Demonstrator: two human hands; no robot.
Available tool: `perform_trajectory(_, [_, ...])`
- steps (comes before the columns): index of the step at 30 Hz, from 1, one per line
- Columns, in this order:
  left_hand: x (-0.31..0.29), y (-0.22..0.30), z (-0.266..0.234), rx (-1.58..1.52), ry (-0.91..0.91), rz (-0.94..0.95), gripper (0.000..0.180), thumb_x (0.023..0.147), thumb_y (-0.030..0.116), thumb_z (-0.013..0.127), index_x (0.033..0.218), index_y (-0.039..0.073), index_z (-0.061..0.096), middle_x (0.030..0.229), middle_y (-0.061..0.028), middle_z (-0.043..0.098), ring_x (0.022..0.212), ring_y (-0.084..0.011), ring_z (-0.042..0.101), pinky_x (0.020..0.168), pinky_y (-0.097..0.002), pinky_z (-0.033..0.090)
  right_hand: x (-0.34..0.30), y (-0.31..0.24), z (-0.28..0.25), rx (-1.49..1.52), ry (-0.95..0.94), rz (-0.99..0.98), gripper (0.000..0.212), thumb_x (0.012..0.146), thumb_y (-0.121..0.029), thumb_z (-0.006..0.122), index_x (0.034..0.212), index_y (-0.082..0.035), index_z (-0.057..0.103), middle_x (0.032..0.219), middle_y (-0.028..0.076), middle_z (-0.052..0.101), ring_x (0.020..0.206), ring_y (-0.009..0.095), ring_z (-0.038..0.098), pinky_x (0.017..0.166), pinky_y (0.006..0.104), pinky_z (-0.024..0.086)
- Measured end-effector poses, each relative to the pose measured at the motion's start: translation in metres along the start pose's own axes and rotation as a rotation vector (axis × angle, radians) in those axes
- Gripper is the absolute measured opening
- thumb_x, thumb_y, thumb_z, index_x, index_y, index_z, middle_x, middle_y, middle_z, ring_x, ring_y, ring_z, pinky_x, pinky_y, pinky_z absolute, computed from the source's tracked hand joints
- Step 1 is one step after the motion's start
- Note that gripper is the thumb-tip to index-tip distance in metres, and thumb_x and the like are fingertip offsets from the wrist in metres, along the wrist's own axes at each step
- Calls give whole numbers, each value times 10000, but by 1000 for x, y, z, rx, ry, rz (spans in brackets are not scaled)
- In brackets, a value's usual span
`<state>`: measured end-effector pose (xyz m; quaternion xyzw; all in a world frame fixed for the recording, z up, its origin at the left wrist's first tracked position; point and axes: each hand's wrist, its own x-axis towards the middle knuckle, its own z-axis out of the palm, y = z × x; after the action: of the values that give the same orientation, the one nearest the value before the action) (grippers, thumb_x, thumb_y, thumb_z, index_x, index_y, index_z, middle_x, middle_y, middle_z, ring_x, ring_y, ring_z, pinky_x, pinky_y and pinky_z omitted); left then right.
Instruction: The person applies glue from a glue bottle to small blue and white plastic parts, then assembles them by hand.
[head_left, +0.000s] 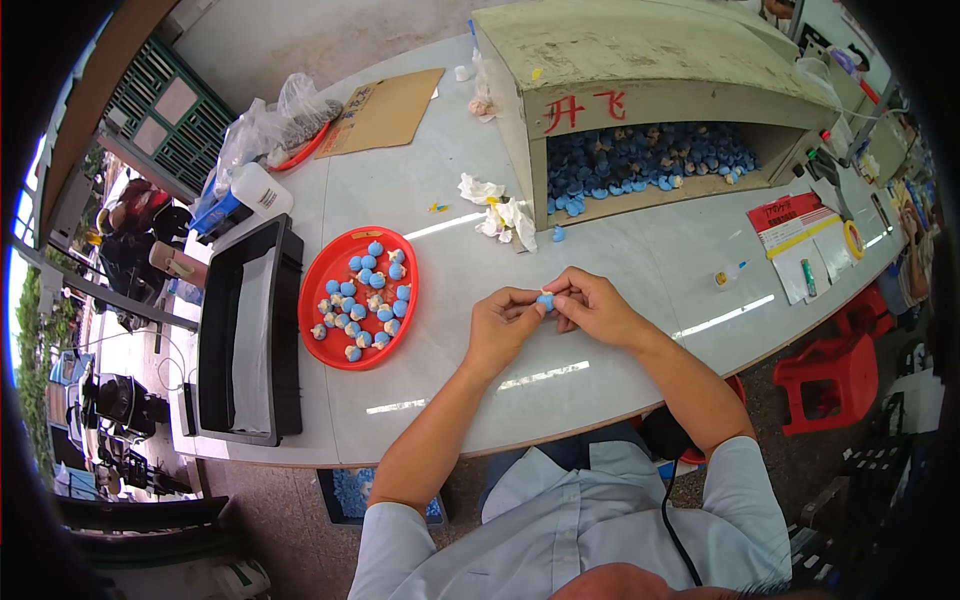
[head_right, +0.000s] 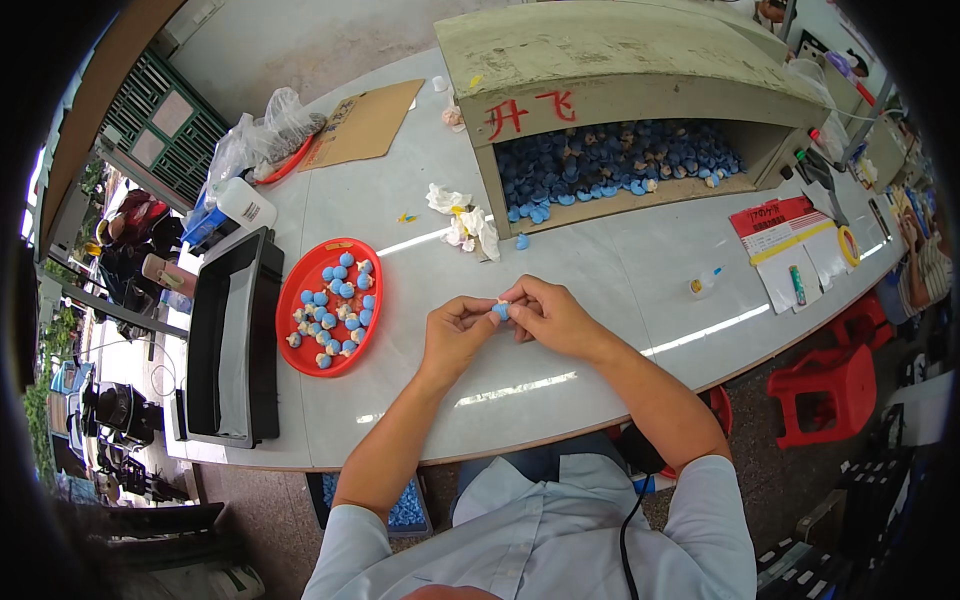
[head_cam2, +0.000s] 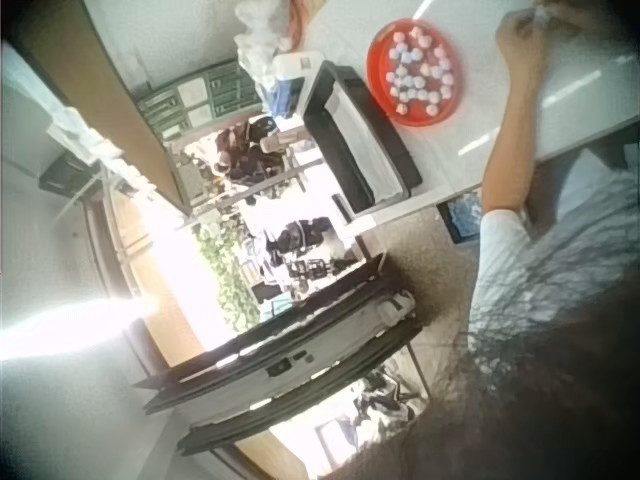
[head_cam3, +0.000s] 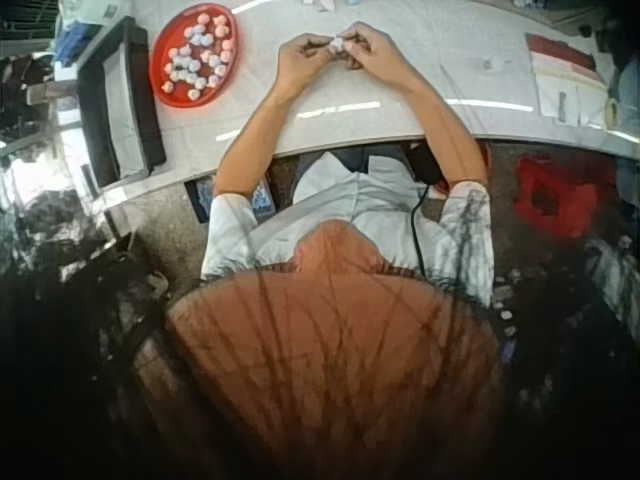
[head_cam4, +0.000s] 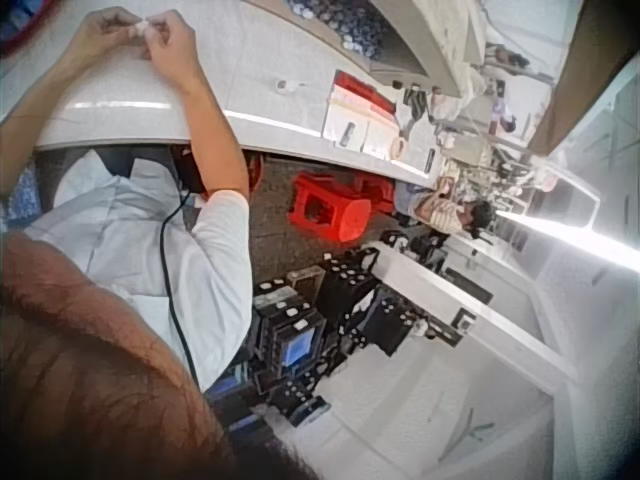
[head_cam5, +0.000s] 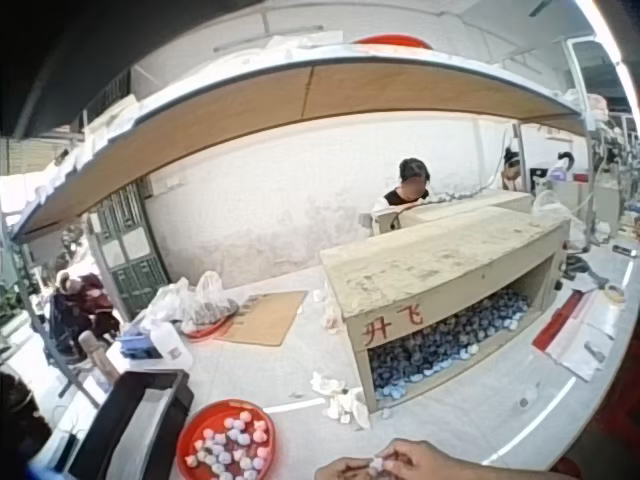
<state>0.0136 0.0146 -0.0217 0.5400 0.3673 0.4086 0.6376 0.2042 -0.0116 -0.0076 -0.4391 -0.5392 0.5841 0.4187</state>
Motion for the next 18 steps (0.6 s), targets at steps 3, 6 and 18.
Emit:
perform_trajectory(3, [0,11,2,-82,12,-139,228,948,106,605,1105,-58,582,984,-157,686,877,-186,690,763,-273,561,2,-3,1,65,16,28,177,971,-106,545,1113,-4,574,845,42,627,669,79,591,608,219,504])
perform_trajectory(6, [1,14,0,-111,19,-213,281,984,205,552,1133,-34,549,935,-154,688,794,-186,686,694,-262,551,0,-6,4,33,46,34,197,970,-130,554,1113,2,588,829,46,626,640,84,585,583,221,494])
perform_trajectory(18, [-2,11,-5,-122,-72,-243,260,948,132,567,1131,-43,506,961,-174,680,798,-198,686,694,-285,563,2,-6,1,52,61,95,203,952,-135,584,1074,24,618,820,81,668,602,102,604,531,225,496])
